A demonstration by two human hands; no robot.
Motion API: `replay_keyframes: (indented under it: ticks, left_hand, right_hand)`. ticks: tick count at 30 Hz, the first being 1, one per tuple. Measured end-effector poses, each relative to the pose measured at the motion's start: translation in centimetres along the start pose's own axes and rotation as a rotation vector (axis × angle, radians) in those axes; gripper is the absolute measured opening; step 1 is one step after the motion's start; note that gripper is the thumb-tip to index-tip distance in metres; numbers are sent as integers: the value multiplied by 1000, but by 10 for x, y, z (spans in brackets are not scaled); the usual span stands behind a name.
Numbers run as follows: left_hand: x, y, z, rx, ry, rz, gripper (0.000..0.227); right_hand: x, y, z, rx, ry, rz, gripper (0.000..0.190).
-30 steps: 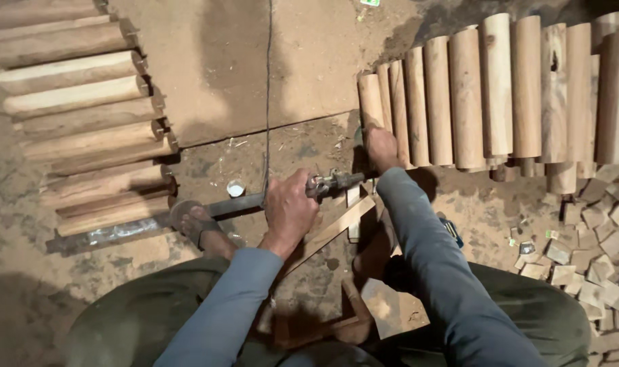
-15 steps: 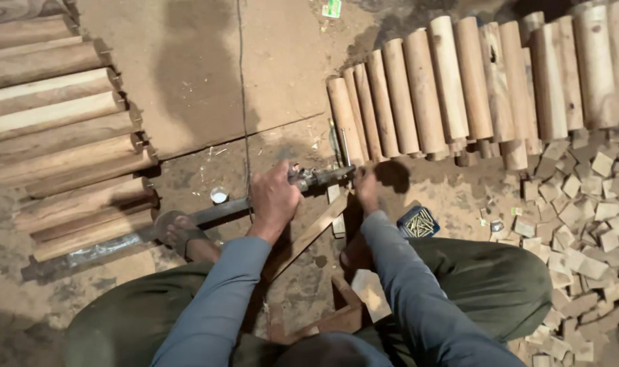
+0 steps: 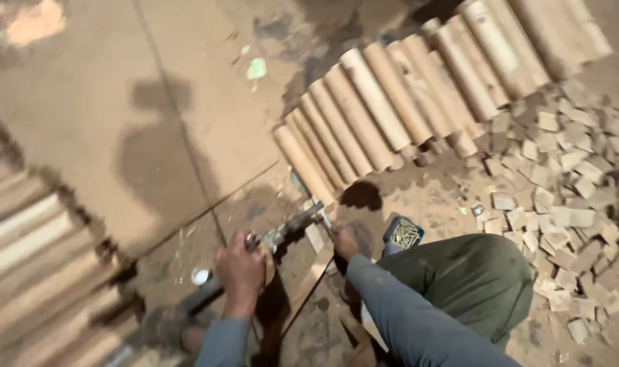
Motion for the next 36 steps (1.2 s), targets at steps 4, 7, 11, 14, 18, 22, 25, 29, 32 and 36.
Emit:
replay_keyframes:
  ticks: [4,7,11,14,18,22,25,29,32,36]
  left_hand:
    - [12,17,0,-103,65,23,23]
    - [15,16,3,-65,70,90,19]
    - [18,14,2,-3,35,87,19]
    - [19,17,3,17,-17,64,22]
    - [25,20,4,83,-22,100,27]
    - [26,15,6,64,-37,132,39]
    - [20,14,15,-37,52,183,32]
    - [5,-6,13,79,61,196,32]
    - [-2,1,15,-93,175,302,28]
    - [-33,-3,-4,65,35,-91,33]
  right_hand:
    - [2,-15,-5,200,139,426,24]
    - [6,-24,-13,408,237,513,37]
    - [13,-16,-16,398,362,496,54]
    - [19,-29,-16,535,356,445,56]
    - [10,-48,-12,497,367,321,45]
    - [-22,-41,10,209,488,54,40]
    - [-52,15,36,-116,604,-189,41]
    - [-151,63,57,-329,558,-298,43]
    - [-246,29,87,-202,686,175,34]
    - [-299,-71,91,-184,335,136,37]
Point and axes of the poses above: each hand's wrist, its own z-axis towards the middle knuckle, its own x-axis out of the palm, y = z × x, the point moved 8 cm from there along z, towards the middle knuckle, and after that the axes turned 2 degrees about z, right-handed, at the moved point
